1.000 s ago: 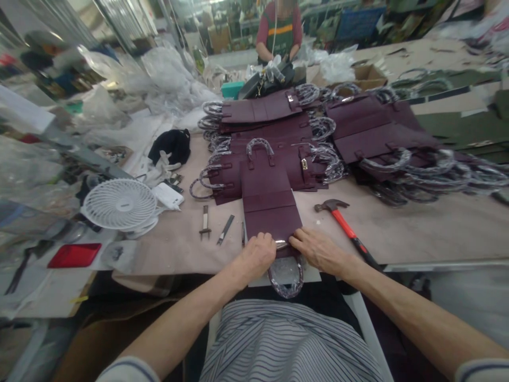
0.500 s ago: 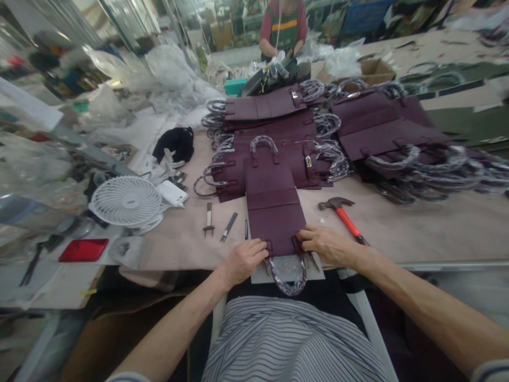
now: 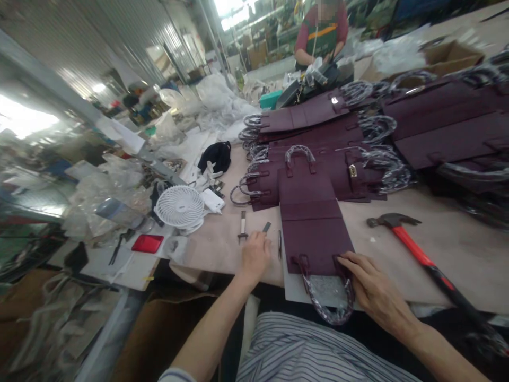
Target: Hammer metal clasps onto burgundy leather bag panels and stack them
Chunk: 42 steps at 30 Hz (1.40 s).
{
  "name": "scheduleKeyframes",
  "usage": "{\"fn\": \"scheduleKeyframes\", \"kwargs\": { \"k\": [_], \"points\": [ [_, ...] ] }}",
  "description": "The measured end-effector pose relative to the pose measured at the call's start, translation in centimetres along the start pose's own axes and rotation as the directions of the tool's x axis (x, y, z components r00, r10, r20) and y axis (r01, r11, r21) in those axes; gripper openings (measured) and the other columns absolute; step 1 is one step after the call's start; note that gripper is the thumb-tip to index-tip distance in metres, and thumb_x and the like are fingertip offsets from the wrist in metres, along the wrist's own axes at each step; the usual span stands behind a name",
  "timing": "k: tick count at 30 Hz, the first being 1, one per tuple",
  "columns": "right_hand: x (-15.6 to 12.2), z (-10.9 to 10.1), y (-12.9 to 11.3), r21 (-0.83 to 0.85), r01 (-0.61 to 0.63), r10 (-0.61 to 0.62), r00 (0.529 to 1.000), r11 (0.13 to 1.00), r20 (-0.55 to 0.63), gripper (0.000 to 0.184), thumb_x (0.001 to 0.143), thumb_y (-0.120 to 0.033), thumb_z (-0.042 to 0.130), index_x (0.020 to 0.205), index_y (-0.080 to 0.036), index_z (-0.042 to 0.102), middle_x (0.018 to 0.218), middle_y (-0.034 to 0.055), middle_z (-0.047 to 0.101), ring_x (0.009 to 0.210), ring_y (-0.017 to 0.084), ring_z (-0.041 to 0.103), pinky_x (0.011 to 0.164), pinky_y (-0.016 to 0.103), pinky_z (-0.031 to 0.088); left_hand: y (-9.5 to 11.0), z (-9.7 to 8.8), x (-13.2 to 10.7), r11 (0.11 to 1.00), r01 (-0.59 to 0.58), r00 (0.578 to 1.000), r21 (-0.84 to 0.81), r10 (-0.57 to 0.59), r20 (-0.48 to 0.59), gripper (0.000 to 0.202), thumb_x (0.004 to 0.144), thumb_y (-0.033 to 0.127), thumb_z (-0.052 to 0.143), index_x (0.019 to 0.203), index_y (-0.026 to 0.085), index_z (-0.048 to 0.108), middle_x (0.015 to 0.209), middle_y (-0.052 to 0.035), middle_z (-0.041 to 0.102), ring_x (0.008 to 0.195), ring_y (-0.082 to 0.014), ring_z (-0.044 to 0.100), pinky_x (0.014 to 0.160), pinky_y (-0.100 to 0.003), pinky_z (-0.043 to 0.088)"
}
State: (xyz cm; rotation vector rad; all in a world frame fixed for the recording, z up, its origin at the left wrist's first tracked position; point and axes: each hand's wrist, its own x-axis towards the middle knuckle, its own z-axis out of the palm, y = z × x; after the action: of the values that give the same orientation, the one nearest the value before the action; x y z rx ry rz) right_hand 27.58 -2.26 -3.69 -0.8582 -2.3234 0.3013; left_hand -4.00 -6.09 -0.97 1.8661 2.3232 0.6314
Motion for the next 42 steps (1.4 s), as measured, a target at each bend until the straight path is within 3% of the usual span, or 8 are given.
{"fn": "scheduleKeyframes", "kwargs": {
  "k": [9, 13, 18, 20, 24, 27, 34, 42],
  "points": [
    [-0.4, 0.7, -0.9, 0.052, -0.078, 0.078, 0.997, 0.996, -0.008, 0.039, 0.095, -0.007, 0.04, 0.128, -0.017, 0.058, 0.128, 0.0134, 0.059, 0.121, 0.028, 0.051, 0.099, 0.049, 0.053, -1.1, -0.5, 7.1, 0.934, 0.319, 0.863, 0.162, -0.357, 0.356, 0.006, 0.071, 0.019, 0.07, 0.073, 0.014, 0.067, 0.089, -0.0213, 0.073, 0.098, -0.0354, 0.071, 0.083, -0.04, 0.054],
    [-0.4, 0.7, -1.1, 0.067, -0.089, 0.091, 0.995, 0.994, -0.026, 0.037, 0.095, -0.007, 0.041, 0.126, -0.015, 0.059, 0.126, 0.014, 0.059, 0.119, 0.027, 0.051, 0.098, 0.049, 0.053, -2.2, -0.9, 7.1, 0.927, 0.372, 0.851, 0.051, -0.362, 0.381, 0.014, 0.07, 0.022, 0.071, 0.061, 0.017, 0.061, 0.071, -0.0141, 0.07, 0.094, -0.033, 0.071, 0.082, -0.036, 0.054],
    [-0.4, 0.8, -1.2, 0.089, -0.103, 0.106, 0.994, 0.991, -0.033, 0.036, 0.096, -0.008, 0.04, 0.125, -0.015, 0.06, 0.126, 0.0151, 0.059, 0.119, 0.028, 0.05, 0.098, 0.05, 0.052, -3.1, -1.9, 5.0, 0.846, 0.486, 0.841, -0.222, -0.383, 0.381, 0.02, 0.087, 0.034, 0.055, 0.09, 0.014, 0.06, 0.078, -0.0086, 0.071, 0.074, -0.022, 0.073, 0.066, -0.03, 0.059],
    [-0.4, 0.8, -1.2, 0.1, -0.106, 0.11, 0.993, 0.989, -0.039, 0.036, 0.096, -0.008, 0.04, 0.125, -0.015, 0.06, 0.126, 0.0151, 0.059, 0.119, 0.027, 0.051, 0.098, 0.05, 0.052, -2.4, -1.8, 3.7, 0.712, 0.549, 0.829, -0.438, -0.399, 0.391, 0.023, 0.086, 0.035, 0.057, 0.097, 0.015, 0.055, 0.08, -0.0063, 0.071, 0.074, -0.02, 0.073, 0.067, -0.03, 0.061],
    [-0.5, 0.9, -1.1, 0.103, -0.118, 0.123, 0.992, 0.988, -0.039, 0.036, 0.096, -0.009, 0.041, 0.124, -0.015, 0.061, 0.126, 0.0153, 0.059, 0.119, 0.028, 0.051, 0.098, 0.05, 0.051, 0.3, -0.5, 1.5, 0.165, 0.509, 0.831, -0.845, -0.35, 0.432, 0.055, 0.064, 0.037, 0.085, 0.103, 0.015, 0.053, 0.077, -0.0016, 0.07, 0.073, -0.0209, 0.074, 0.071, -0.034, 0.062],
    [-0.5, 0.8, -1.2, 0.108, -0.136, 0.139, 0.99, 0.985, -0.026, 0.037, 0.095, -0.01, 0.041, 0.125, -0.016, 0.062, 0.126, 0.015, 0.06, 0.117, 0.027, 0.052, 0.098, 0.049, 0.052, 3.0, 0.9, 0.3, 0.029, 0.477, 0.852, -0.879, -0.259, 0.454, 0.066, 0.058, 0.039, 0.091, 0.109, 0.016, 0.057, 0.085, -0.0031, 0.072, 0.08, -0.0228, 0.075, 0.074, -0.036, 0.062],
    [-0.5, 0.7, -1.2, 0.121, -0.141, 0.144, 0.989, 0.983, -0.017, 0.036, 0.095, -0.009, 0.041, 0.125, -0.015, 0.061, 0.127, 0.0148, 0.058, 0.119, 0.027, 0.05, 0.1, 0.048, 0.05, 7.2, 3.1, -1.4, 0.197, 0.279, 0.959, -0.94, -0.107, 0.262, 0.03, 0.078, 0.03, 0.08, 0.098, 0.015, 0.064, 0.095, -0.0066, 0.073, 0.092, -0.022, 0.075, 0.088, -0.038, 0.061],
    [-0.5, 0.8, -1.1, 0.146, -0.177, 0.181, 0.983, 0.973, -0.015, 0.04, 0.092, -0.009, 0.042, 0.125, -0.018, 0.063, 0.128, 0.0145, 0.059, 0.119, 0.027, 0.052, 0.1, 0.05, 0.05, 6.9, 3.4, -3.0, 0.376, 0.113, 0.993, -0.919, -0.061, 0.098, 0.018, 0.09, 0.027, 0.069, 0.102, 0.016, 0.062, 0.101, -0.0086, 0.075, 0.097, -0.0213, 0.074, 0.092, -0.037, 0.061]
  ]
}}
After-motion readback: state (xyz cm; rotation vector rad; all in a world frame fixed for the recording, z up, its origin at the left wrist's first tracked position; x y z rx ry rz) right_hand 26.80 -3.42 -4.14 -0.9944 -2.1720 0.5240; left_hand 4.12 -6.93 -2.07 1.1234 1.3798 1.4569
